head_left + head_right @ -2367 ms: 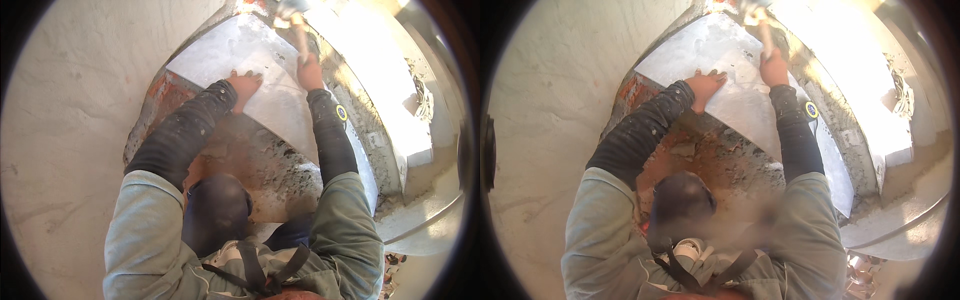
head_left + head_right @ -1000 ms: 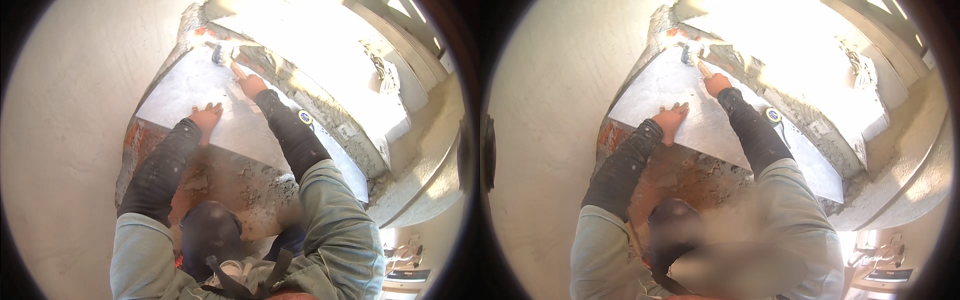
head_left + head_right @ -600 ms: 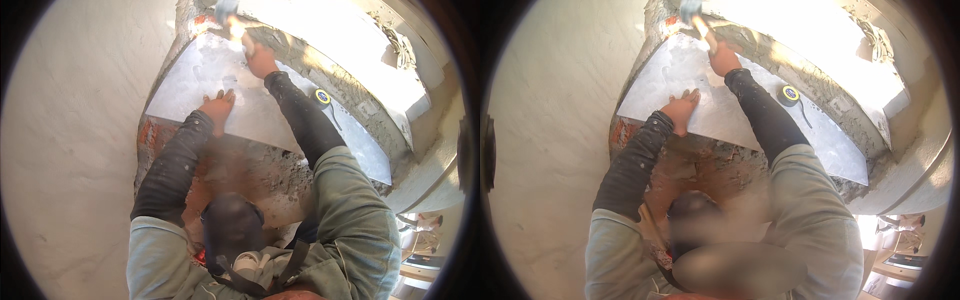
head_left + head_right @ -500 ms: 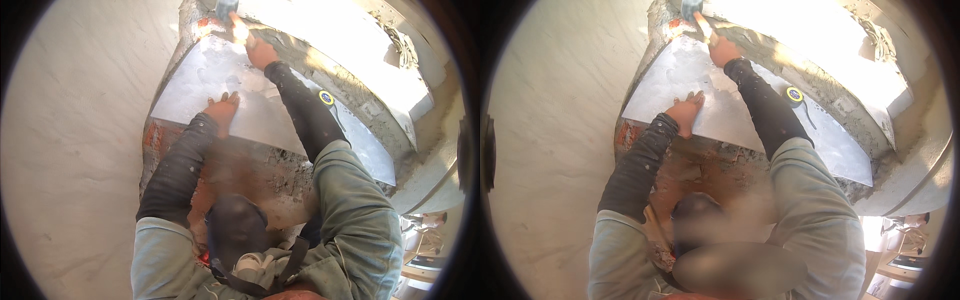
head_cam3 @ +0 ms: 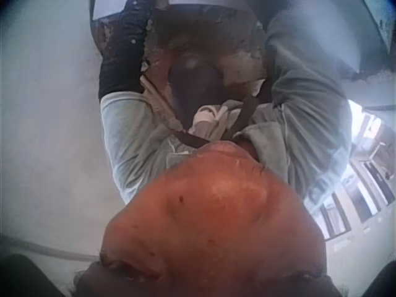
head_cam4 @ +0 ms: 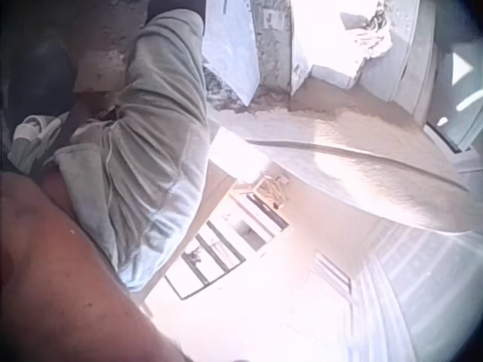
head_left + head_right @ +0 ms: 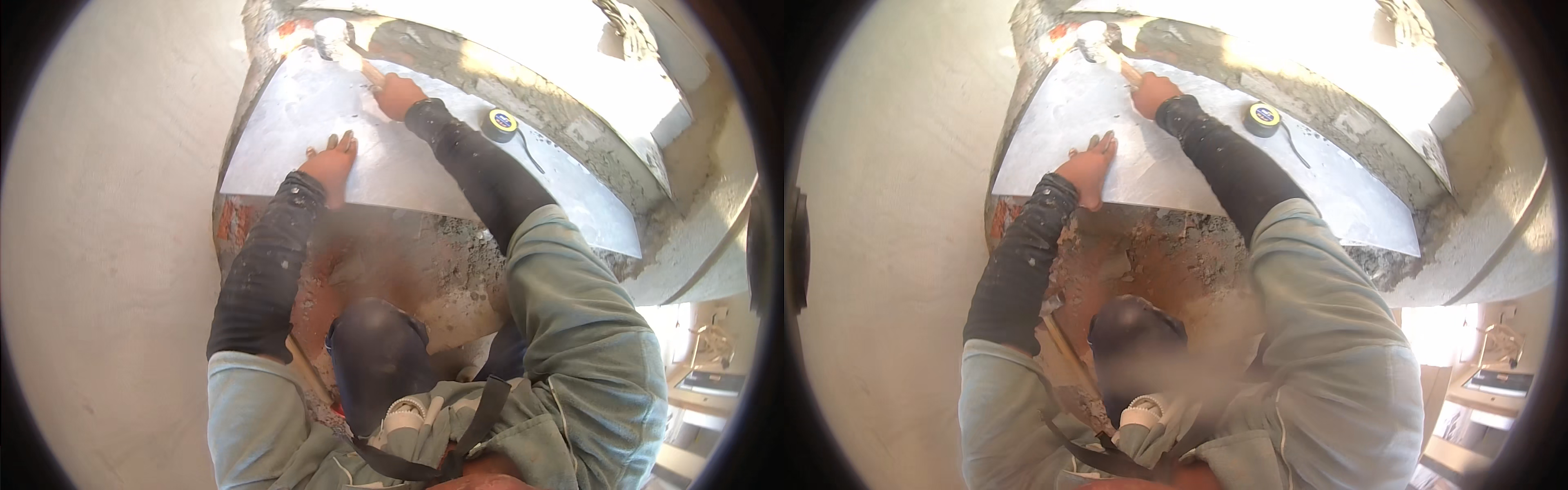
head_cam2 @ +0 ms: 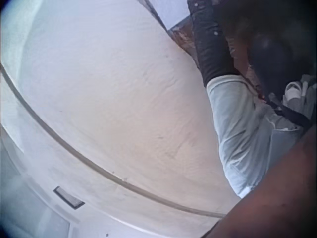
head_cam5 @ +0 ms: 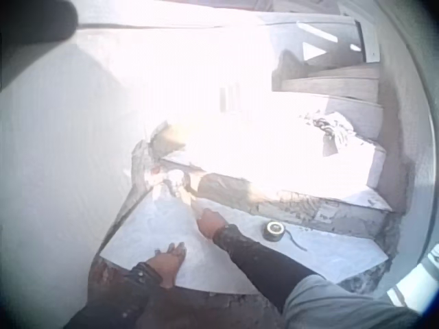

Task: The person positions a stone stair tread onto a mortar base, uses a rubber mallet to level and secure it, and measures the dimensions with a tape measure.

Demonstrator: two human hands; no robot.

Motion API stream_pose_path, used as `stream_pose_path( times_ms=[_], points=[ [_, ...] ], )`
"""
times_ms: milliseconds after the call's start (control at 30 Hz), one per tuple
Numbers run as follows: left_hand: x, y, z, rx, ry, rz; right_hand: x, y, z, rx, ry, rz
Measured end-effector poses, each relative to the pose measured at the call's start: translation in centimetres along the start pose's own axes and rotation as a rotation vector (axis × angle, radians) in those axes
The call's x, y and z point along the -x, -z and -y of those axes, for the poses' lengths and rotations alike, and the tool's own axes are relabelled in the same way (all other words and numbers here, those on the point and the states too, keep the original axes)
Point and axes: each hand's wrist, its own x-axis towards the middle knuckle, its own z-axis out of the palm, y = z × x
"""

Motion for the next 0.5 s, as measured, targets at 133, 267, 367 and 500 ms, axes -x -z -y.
stream_pose_path(
  times_ms=[133,267,367,500],
  points=[
    [-0.4,0.9,-0.8,-0.006,-0.036,-0.02,3.4,0.8,-2.1,-0.051,-0.066,0.076],
    [-0.4,0.9,-1.0,0.016,-0.028,0.0,8.4,3.8,-1.7,-0.222,-0.129,0.041],
    [0.0,0.4,-0.5,0.034,-0.021,-0.044,14.4,6.8,-1.8,-0.199,-0.112,-0.107],
    [-0.4,0.2,-1.3,0.025,-0.039,-0.043,16.2,6.6,-6.0,-0.152,-0.181,-0.19]
  ],
)
